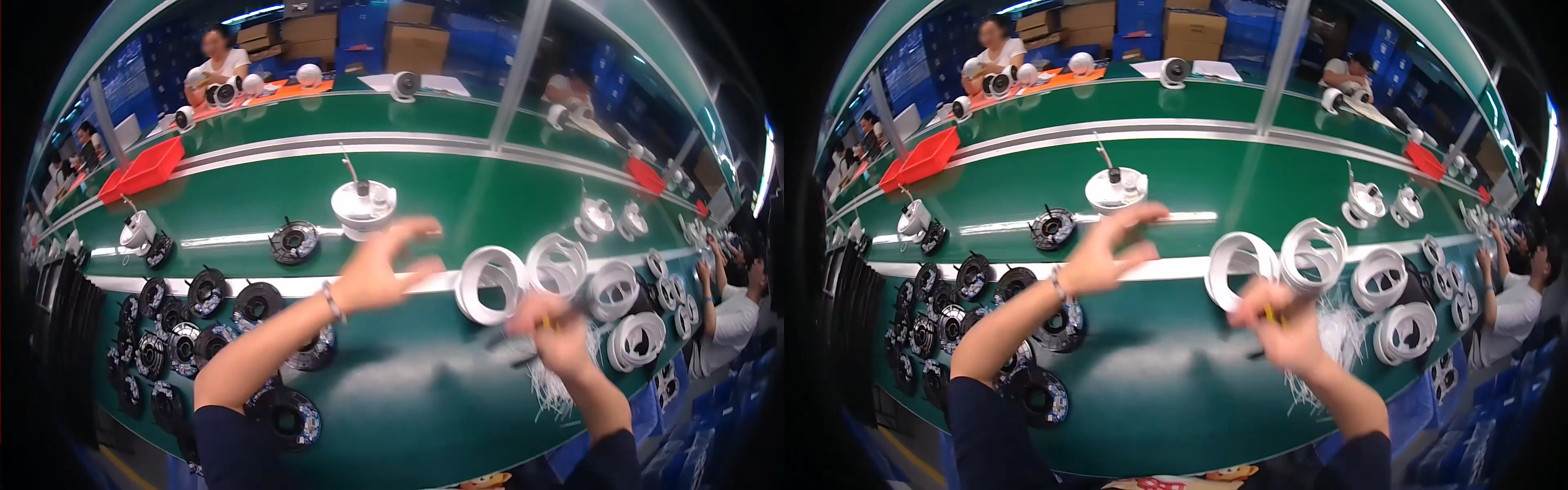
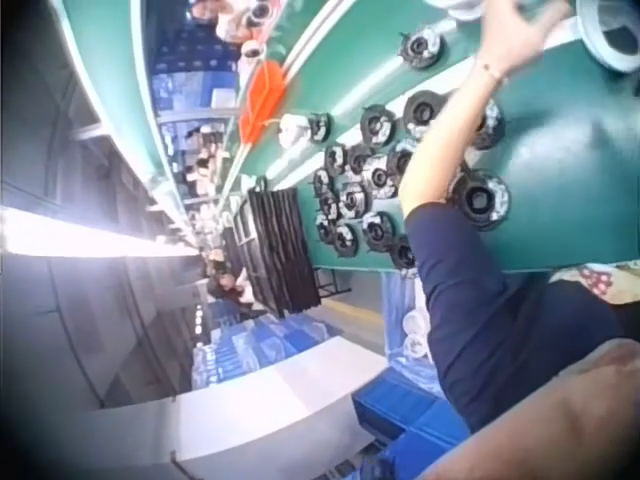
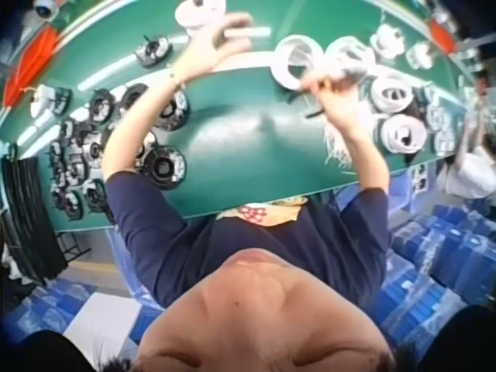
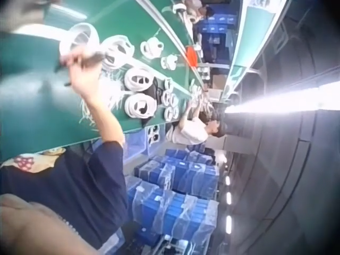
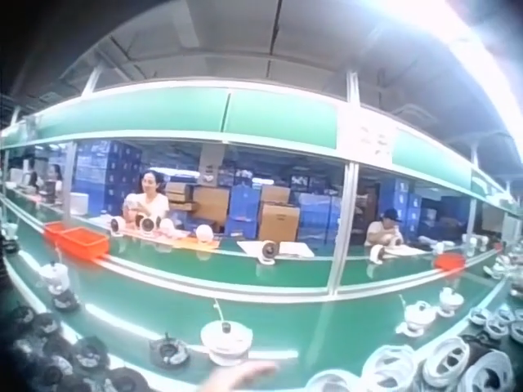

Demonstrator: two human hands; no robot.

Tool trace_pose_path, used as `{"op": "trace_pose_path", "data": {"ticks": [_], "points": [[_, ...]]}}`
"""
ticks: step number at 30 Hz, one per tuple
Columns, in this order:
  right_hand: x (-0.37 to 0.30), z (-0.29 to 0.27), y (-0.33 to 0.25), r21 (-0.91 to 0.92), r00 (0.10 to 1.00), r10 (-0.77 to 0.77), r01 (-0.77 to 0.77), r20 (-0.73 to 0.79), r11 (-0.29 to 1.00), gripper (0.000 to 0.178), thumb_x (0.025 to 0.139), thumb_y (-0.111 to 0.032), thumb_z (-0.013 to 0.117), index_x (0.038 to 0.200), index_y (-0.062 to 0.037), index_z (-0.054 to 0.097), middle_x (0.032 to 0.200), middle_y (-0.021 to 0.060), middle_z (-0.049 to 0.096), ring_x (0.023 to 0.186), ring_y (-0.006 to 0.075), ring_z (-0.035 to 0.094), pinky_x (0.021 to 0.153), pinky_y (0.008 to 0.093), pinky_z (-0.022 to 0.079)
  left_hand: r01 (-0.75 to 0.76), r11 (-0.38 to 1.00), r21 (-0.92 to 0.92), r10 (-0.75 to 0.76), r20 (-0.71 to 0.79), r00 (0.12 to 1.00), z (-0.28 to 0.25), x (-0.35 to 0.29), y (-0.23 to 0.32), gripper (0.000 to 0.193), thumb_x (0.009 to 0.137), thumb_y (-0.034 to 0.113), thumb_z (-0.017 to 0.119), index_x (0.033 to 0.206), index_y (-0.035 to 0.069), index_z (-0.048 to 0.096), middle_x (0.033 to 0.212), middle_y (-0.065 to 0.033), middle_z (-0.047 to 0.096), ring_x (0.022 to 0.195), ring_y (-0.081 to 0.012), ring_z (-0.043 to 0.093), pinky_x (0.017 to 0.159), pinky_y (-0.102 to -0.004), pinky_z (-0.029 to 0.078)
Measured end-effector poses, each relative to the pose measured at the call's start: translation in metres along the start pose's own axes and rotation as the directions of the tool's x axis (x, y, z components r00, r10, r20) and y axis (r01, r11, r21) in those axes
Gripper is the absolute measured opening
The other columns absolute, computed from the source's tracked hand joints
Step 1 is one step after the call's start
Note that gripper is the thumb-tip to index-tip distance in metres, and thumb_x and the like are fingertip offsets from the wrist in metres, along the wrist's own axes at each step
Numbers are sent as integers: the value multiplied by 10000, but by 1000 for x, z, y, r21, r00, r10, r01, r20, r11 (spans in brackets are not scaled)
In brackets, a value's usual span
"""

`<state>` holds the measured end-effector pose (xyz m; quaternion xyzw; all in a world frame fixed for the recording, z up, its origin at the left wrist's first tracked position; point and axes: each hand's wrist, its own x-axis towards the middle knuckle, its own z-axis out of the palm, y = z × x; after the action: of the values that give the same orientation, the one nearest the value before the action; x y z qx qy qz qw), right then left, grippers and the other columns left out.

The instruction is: Assembling small electronic components, likely parts of a security camera, on a factory assembly line.

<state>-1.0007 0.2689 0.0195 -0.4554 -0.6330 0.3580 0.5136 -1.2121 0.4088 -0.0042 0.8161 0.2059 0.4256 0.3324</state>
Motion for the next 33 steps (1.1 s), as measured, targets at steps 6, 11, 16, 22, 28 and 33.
{"op": "trace_pose_path", "data": {"ticks": [6, 11, 16, 22, 28, 33], "points": [[60, 31, 1, 686, 986, 108, -165, 125, 709, 376, 606, 65, 445, 971, 50, 539, 775, 88, 518, 738, 225, 534, 672, 318, 458, 739, 511, -439, -583, 455, 673, 54, -26, 54, 326, 891, 328, 430, 907, 13, 509, 577, -61, 545, 378, -111, 479, 358, -204, 373], [40, 40, -1, 581, 948, -13, -184, 317, 793, 672, 692, -36, 554, 1290, -14, 247, 1115, 156, 462, 747, 178, 572, 584, 283, 489, 661, 466, -588, -602, 338, 724, 69, -36, 45, 332, 888, 316, 407, 748, 36, 515, 526, -30, 490, 378, -95, 432, 339, -206, 309], [24, 29, 8, 378, 907, 68, -240, 415, 894, 757, 687, -9, 566, 1324, -42, 157, 1125, 126, 428, 720, 202, 584, 580, 289, 506, 657, 394, -643, -600, 363, 713, 84, -30, 44, 224, 876, 257, 399, 882, 48, 480, 539, -52, 482, 379, -117, 443, 332, -236, 321], [106, -1, -42, 44, 954, 71, -88, 291, 995, 443, 650, -83, 542, 1075, 33, 498, 687, -4, 496, 661, 93, 507, 625, 233, 426, 361, 705, -610, -75, 442, 894, 46, 18, 15, 424, 785, 134, 601, 1148, -8, 435, 972, -93, 588, 975, -150, 530, 840, -289, 430], [238, -54, -29, -908, 934, -132, 354, 331, 223, 391, 569, -101, 556, 940, 18, 586, 713, 116, 566, 611, 228, 541, 588, 307, 447, 156, 877, 454, -72, -196, 978, -36, 70, -111, 316, 665, 72, 637, 977, 52, 594, 989, -101, 583, 889, -227, 574, 720, -321, 486], [278, -57, 77, -883, 884, -57, 467, 465, 40, 413, 527, -121, 627, 934, -51, 608, 788, 142, 549, 818, 312, 527, 735, 369, 443, 269, 737, 620, -232, -142, 962, -21, 86, -165, 232, 642, 130, 645, 863, 60, 639, 930, -128, 596, 891, -287, 561, 793, -370, 451]]}}
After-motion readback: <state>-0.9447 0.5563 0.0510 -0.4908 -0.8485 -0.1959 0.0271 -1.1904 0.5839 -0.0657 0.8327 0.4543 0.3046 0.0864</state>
